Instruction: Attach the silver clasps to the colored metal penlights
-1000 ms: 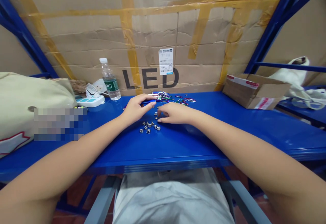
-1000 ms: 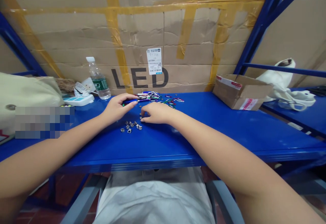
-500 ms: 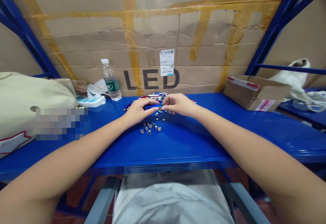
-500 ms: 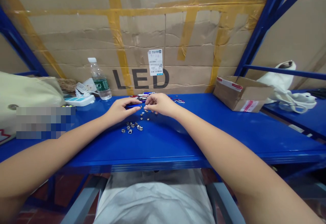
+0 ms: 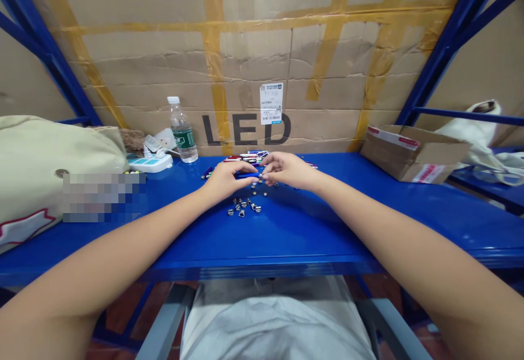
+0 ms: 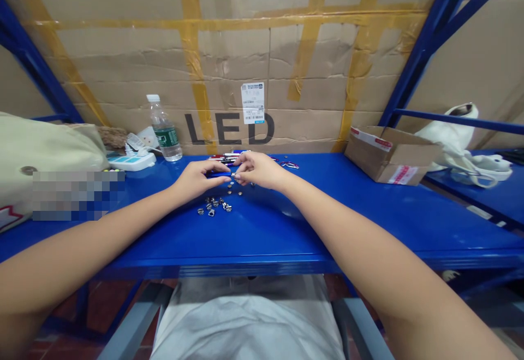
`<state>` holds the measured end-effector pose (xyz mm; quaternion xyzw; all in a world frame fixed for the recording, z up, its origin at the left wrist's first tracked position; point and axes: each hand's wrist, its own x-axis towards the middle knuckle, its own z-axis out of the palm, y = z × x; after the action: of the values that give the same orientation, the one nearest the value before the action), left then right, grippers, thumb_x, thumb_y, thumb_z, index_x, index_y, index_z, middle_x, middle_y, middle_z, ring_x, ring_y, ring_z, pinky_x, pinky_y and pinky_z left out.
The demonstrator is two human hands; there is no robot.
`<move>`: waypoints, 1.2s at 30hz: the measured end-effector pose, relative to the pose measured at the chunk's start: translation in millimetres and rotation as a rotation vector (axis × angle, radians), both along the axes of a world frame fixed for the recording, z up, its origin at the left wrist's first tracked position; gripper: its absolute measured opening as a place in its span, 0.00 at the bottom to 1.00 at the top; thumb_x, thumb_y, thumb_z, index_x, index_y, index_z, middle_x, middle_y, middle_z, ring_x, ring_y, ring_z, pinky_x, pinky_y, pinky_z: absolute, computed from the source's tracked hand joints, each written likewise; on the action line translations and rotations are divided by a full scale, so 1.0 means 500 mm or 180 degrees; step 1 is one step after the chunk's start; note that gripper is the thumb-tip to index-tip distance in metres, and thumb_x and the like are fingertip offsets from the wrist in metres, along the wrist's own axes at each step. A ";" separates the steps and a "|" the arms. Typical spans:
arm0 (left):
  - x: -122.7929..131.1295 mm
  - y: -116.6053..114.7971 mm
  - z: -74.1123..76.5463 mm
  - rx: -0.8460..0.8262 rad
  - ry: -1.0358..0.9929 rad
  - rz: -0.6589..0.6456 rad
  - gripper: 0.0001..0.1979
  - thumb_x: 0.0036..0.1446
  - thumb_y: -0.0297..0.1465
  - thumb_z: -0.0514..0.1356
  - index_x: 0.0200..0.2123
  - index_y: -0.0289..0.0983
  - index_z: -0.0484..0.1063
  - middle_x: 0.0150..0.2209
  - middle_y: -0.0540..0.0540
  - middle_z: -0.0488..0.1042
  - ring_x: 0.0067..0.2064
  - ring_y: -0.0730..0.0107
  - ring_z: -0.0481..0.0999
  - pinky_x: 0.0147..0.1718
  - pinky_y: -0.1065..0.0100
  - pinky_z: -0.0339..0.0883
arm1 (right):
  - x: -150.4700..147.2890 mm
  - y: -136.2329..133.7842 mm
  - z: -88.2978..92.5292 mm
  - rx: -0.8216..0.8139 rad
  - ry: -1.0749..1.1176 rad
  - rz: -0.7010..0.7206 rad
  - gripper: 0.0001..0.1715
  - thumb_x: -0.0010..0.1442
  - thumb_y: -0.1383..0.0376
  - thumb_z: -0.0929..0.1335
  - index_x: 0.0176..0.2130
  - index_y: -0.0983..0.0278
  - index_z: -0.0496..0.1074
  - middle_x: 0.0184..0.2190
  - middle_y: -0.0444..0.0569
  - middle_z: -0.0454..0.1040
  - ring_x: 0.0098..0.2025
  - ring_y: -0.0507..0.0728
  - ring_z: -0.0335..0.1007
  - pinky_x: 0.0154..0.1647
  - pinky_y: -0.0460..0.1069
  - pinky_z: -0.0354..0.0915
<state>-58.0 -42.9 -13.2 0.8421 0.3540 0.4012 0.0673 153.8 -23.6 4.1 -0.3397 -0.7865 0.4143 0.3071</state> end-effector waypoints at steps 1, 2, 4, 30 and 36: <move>0.001 -0.001 0.001 0.0022 0.0024 0.0001 0.08 0.52 0.33 0.65 0.37 0.39 0.77 0.37 0.48 0.81 0.39 0.66 0.79 0.42 0.65 0.73 | 0.001 -0.001 -0.001 0.0074 0.0010 0.0002 0.18 0.54 0.72 0.69 0.46 0.65 0.65 0.27 0.44 0.75 0.28 0.51 0.72 0.30 0.47 0.69; 0.002 -0.001 0.001 0.0044 0.0051 -0.0001 0.08 0.52 0.33 0.65 0.36 0.39 0.78 0.37 0.48 0.81 0.39 0.66 0.79 0.42 0.66 0.73 | 0.002 -0.002 -0.001 0.0191 0.0001 0.0031 0.21 0.54 0.72 0.69 0.47 0.65 0.63 0.27 0.44 0.74 0.29 0.51 0.72 0.29 0.47 0.68; 0.004 -0.003 0.002 0.0087 0.0135 -0.0019 0.08 0.51 0.33 0.66 0.36 0.39 0.78 0.36 0.48 0.81 0.38 0.66 0.79 0.40 0.67 0.72 | 0.005 -0.004 -0.001 0.0510 -0.0107 0.0100 0.24 0.53 0.71 0.69 0.49 0.65 0.61 0.28 0.44 0.74 0.30 0.52 0.72 0.30 0.47 0.67; 0.008 -0.001 -0.001 -0.0159 -0.0104 0.0115 0.10 0.53 0.37 0.64 0.36 0.39 0.79 0.35 0.47 0.81 0.36 0.65 0.79 0.37 0.66 0.72 | 0.009 -0.008 0.012 0.1206 -0.0187 0.0097 0.11 0.53 0.70 0.69 0.37 0.63 0.63 0.31 0.45 0.75 0.35 0.53 0.73 0.37 0.48 0.67; 0.012 -0.006 -0.001 -0.0387 -0.0137 0.0052 0.11 0.54 0.38 0.63 0.36 0.39 0.79 0.34 0.48 0.81 0.35 0.66 0.79 0.36 0.66 0.72 | 0.013 -0.009 0.012 0.0882 -0.0504 0.0101 0.07 0.56 0.62 0.68 0.32 0.64 0.67 0.26 0.43 0.73 0.27 0.51 0.71 0.29 0.47 0.66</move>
<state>-51.9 -46.1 -13.8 0.8248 0.3831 0.3974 0.1226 160.1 -27.8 10.2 -0.3133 -0.8631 0.2786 0.2815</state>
